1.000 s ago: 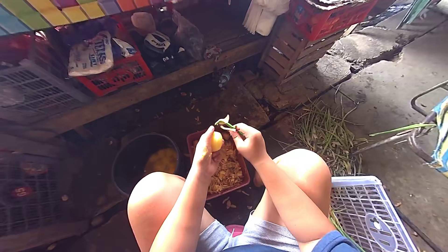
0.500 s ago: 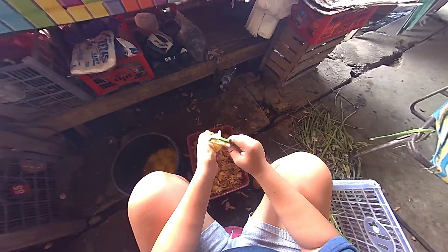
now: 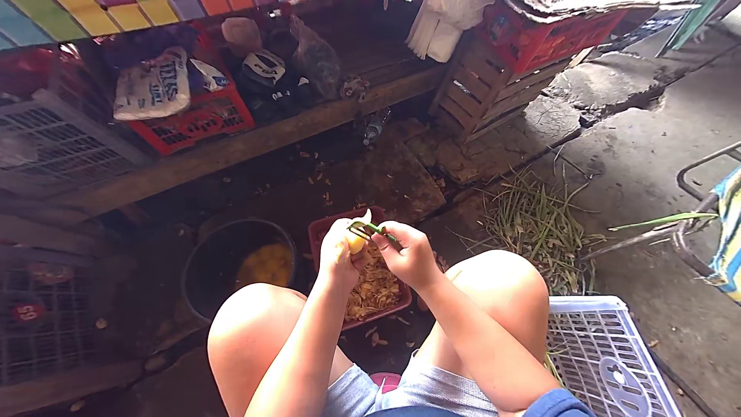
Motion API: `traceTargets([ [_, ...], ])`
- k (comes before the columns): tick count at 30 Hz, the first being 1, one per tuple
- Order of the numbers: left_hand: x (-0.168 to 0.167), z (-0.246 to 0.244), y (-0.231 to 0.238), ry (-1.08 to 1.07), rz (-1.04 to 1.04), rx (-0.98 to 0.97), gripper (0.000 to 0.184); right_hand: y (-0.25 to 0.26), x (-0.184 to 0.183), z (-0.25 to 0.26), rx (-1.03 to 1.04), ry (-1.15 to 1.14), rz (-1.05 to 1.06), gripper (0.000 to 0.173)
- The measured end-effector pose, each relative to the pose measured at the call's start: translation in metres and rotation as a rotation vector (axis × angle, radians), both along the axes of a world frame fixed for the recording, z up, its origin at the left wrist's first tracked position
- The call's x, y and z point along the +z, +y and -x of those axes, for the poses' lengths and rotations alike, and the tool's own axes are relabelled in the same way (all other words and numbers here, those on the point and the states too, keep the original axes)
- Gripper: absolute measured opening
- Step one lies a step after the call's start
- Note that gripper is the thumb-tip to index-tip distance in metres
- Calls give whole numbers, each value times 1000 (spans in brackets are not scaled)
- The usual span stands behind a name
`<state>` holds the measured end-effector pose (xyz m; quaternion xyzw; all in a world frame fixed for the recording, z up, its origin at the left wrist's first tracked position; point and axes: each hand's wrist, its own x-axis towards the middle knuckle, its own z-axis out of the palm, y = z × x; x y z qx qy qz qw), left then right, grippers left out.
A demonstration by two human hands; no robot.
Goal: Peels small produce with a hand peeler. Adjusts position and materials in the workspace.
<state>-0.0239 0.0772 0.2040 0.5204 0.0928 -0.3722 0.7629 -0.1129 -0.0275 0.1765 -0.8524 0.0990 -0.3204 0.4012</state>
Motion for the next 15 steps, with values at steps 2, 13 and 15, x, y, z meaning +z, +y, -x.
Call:
traceTargets([
  [2, 1, 0, 5, 43, 77, -89, 37, -6, -4, -5, -65, 136, 5, 18],
  [13, -2, 0, 8, -292, 26, -170, 12, -21, 15, 1, -160, 150, -119, 20],
  [15, -3, 1, 8, -501, -201, -220, 55, -24, 13, 3, -141, 80, -45, 18],
])
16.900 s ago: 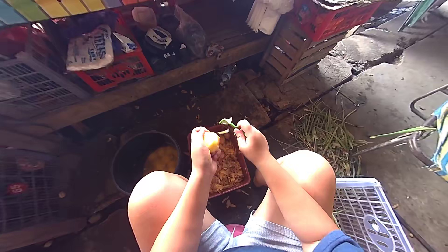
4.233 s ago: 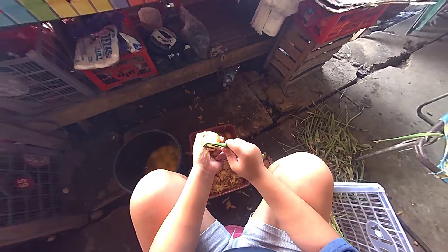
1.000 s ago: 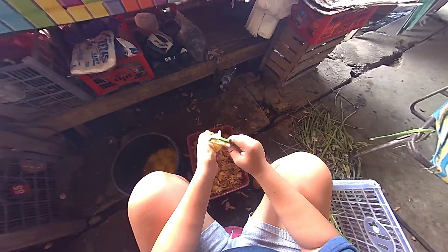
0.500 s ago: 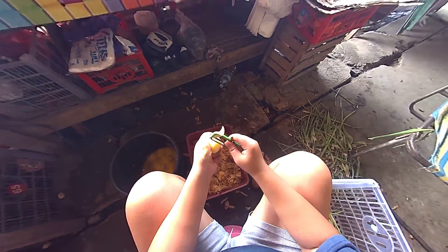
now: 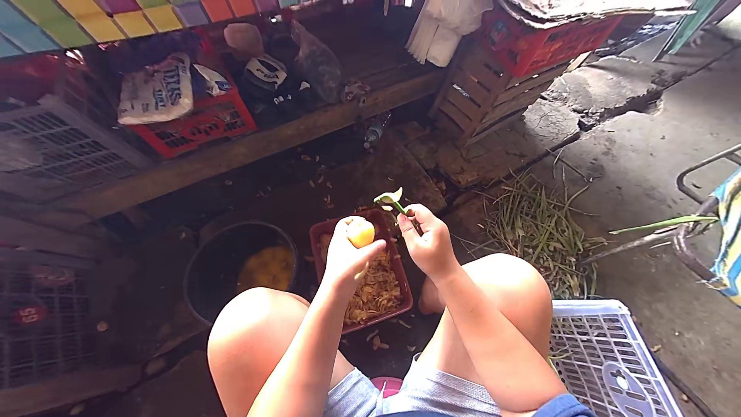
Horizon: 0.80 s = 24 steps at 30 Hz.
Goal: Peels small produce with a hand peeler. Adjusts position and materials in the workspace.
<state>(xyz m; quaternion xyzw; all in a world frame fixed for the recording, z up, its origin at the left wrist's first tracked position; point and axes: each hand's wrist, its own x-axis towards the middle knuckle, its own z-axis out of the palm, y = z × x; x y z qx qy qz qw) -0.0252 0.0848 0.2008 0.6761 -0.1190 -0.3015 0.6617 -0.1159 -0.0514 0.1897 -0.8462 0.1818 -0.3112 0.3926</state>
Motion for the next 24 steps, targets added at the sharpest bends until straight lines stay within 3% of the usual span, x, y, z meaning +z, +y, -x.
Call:
traceTargets([
  [2, 2, 1, -2, -97, -160, -13, 58, 1, 0, 4, 69, -48, 129, 18],
  [8, 3, 2, -4, -250, -340, -63, 40, 11, -3, 8, 137, -92, 347, 18],
  [15, 4, 3, -4, -165, -339, -42, 47, 0, -10, 1, 88, -85, 368, 18],
  [24, -6, 2, -8, -253, -442, -82, 35, 8, -11, -5, -12, 72, 323, 20],
])
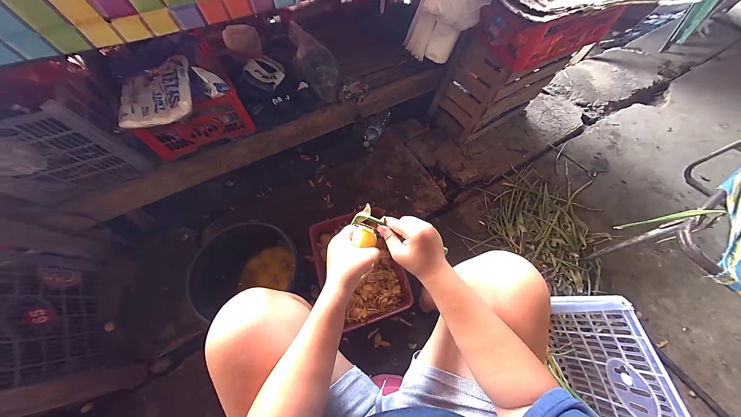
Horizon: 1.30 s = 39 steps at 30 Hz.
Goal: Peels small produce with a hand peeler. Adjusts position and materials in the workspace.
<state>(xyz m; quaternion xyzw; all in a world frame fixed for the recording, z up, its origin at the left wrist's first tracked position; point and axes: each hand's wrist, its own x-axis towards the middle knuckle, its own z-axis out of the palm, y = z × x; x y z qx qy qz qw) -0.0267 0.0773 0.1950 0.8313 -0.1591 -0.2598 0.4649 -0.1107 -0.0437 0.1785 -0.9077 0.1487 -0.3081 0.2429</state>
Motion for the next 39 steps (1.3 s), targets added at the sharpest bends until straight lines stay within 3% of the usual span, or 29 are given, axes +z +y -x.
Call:
traceTargets([
  [4, 7, 17, 0, -138, -84, -228, 30, -10, -2, -6, -79, 117, -83, 24],
  [10, 7, 1, -1, -36, 2, 19, 39, 2, 6, 8, 79, -118, -88, 19],
  [13, 6, 4, 1, -7, 70, 26, 45, 3, 2, 11, 94, -94, 9, 19],
  [17, 9, 10, 9, -45, 258, 17, 33, -16, -3, 4, -24, 82, 30, 22],
  [25, 6, 2, 5, -16, 222, 101, 40, 3, 8, 9, 95, -240, -62, 20],
  [28, 6, 3, 6, -15, 241, 99, 42, 8, 7, 7, 150, -180, 11, 20],
  [32, 9, 3, 15, -42, 389, 52, 38, -20, 1, 0, -13, 13, 66, 21],
  [36, 5, -3, 16, -39, 445, 54, 38, -9, 6, 1, 42, -146, -24, 20],
  [39, 9, -1, 14, -9, 342, 91, 43, 6, 7, 6, 122, -262, -65, 19],
])
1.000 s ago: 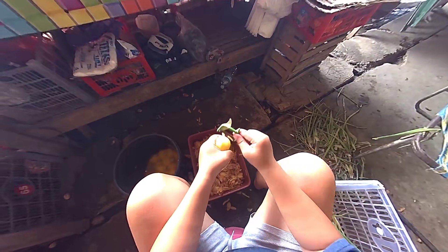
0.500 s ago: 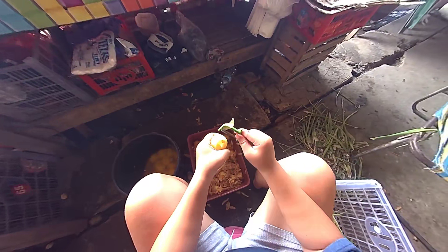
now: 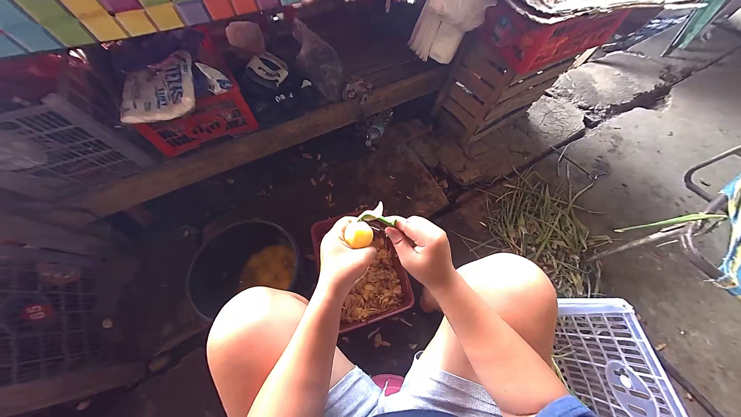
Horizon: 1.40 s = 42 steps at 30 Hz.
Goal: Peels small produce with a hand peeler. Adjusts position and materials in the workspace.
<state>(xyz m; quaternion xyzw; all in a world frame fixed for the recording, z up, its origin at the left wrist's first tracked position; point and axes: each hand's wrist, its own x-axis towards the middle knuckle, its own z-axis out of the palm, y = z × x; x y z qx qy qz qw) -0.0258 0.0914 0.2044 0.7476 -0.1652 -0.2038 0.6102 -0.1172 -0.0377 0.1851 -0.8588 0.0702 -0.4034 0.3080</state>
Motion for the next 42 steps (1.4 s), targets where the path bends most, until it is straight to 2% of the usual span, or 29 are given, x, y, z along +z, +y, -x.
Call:
traceTargets([
  [3, 2, 3, -4, 69, -63, -2, 49, 2, -4, -1, 48, 4, 68, 19],
  [6, 2, 4, 2, 43, 0, -58, 41, -15, -13, -8, -88, 222, 136, 21],
  [8, 2, 2, 4, 11, 86, -58, 37, -20, -15, -12, -129, 247, 54, 22],
  [10, -3, -2, 4, 6, 103, -33, 39, -17, -12, -12, -132, 167, -37, 22],
  [12, -7, -6, 5, -71, 28, -51, 38, -11, -7, -10, -104, 186, -204, 23],
  [13, -7, -7, 6, -135, -54, -78, 36, -8, -3, -10, -80, 237, -353, 23],
  [16, 6, -3, -1, -257, -439, -183, 43, 2, 0, -11, 62, 331, -836, 22],
  [18, 7, 4, -6, -398, -586, -232, 48, 9, 4, -12, 133, 393, -968, 33],
  [19, 1, 7, -5, -523, -572, -211, 50, 11, 4, -14, 151, 403, -989, 39],
  [21, -8, 8, -3, -656, -488, -173, 59, 11, 4, -16, 159, 380, -1037, 38],
  [24, -7, 5, 1, -563, -316, -181, 64, 3, 2, -14, 253, 292, -1269, 23],
  [26, -12, 1, 5, -591, -156, -151, 58, -3, 0, -11, 376, 233, -1422, 17],
  [29, -13, 1, 7, -573, 24, -101, 38, -8, 1, -6, 492, 179, -1527, 30],
  [31, -15, 0, 8, -592, 55, -73, 20, -7, 2, -4, 531, 157, -1559, 38],
  [32, -15, 1, 9, -609, 67, -65, 17, -6, 2, -3, 532, 150, -1569, 40],
  [35, -15, 1, 9, -628, 128, -60, 19, -6, 0, -4, 542, 159, -1549, 39],
  [38, -18, 0, 7, -631, 116, -106, 41, -3, -1, -5, 517, 172, -1505, 36],
  [39, -19, 0, 6, -649, 102, -109, 41, -1, -1, -6, 505, 175, -1493, 36],
  [42, -21, -2, 5, -629, 146, -80, 25, 2, -1, -6, 494, 172, -1486, 37],
])
